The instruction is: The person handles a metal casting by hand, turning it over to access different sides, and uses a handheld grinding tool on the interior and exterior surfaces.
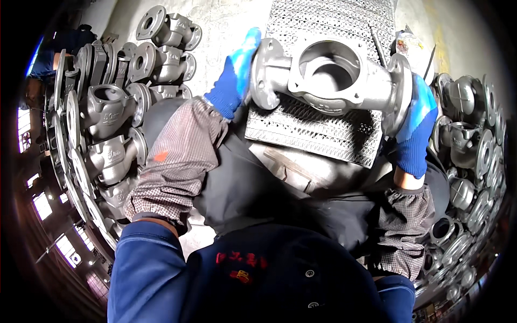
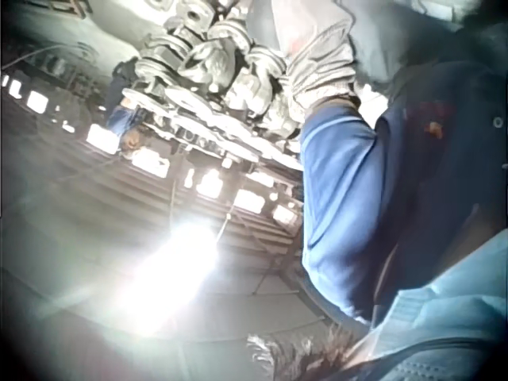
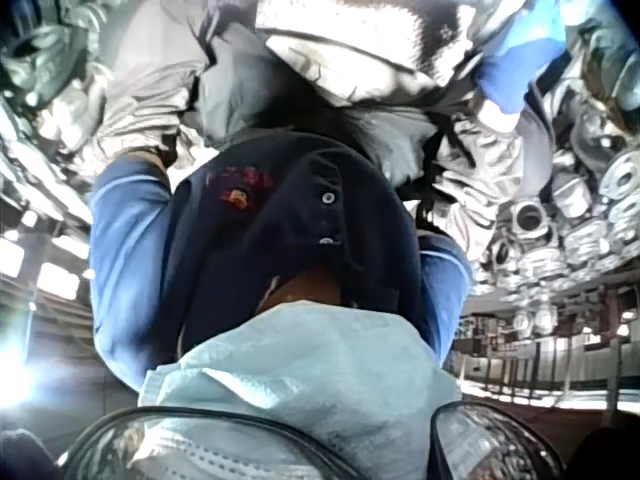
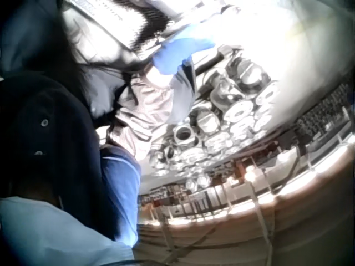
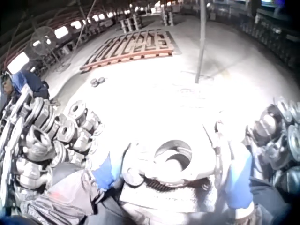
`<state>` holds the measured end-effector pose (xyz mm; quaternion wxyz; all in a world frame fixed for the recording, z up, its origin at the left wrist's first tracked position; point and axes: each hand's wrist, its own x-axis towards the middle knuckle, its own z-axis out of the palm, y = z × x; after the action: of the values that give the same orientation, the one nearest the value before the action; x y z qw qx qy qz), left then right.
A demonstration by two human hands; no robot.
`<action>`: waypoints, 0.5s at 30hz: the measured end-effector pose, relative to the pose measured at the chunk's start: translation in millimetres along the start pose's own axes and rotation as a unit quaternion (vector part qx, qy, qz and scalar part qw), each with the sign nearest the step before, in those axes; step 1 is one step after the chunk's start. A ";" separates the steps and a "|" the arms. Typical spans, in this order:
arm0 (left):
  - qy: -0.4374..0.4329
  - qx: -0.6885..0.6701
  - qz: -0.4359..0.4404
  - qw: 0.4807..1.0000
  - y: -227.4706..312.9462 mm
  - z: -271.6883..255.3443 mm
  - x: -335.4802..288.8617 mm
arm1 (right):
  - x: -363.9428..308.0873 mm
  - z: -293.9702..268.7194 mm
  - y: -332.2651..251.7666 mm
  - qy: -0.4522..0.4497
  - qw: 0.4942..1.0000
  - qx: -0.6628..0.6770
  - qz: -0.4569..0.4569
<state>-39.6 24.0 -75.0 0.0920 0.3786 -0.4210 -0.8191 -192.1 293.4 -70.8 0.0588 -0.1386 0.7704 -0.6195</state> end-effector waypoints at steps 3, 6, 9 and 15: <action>-0.049 -0.042 0.074 0.995 13.4 -9.3 -12.5 | 2.0 5.0 -4.7 0.018 0.988 0.085 0.128; -0.051 -0.024 0.168 0.984 26.1 -40.6 -26.6 | 4.0 24.2 -4.4 -0.038 0.968 0.133 0.209; 0.038 -0.035 0.189 0.981 41.2 -44.1 -47.7 | 2.0 37.6 14.2 -0.168 0.983 -0.067 0.025; -0.018 0.134 0.373 0.918 40.4 -91.6 -71.9 | -4.8 78.7 29.7 -0.317 0.924 -0.186 -0.103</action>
<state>67.6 -24.4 -38.2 0.3322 0.1879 -0.6388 -0.6680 -171.1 226.7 -117.7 0.2088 -0.4149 0.7944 -0.3913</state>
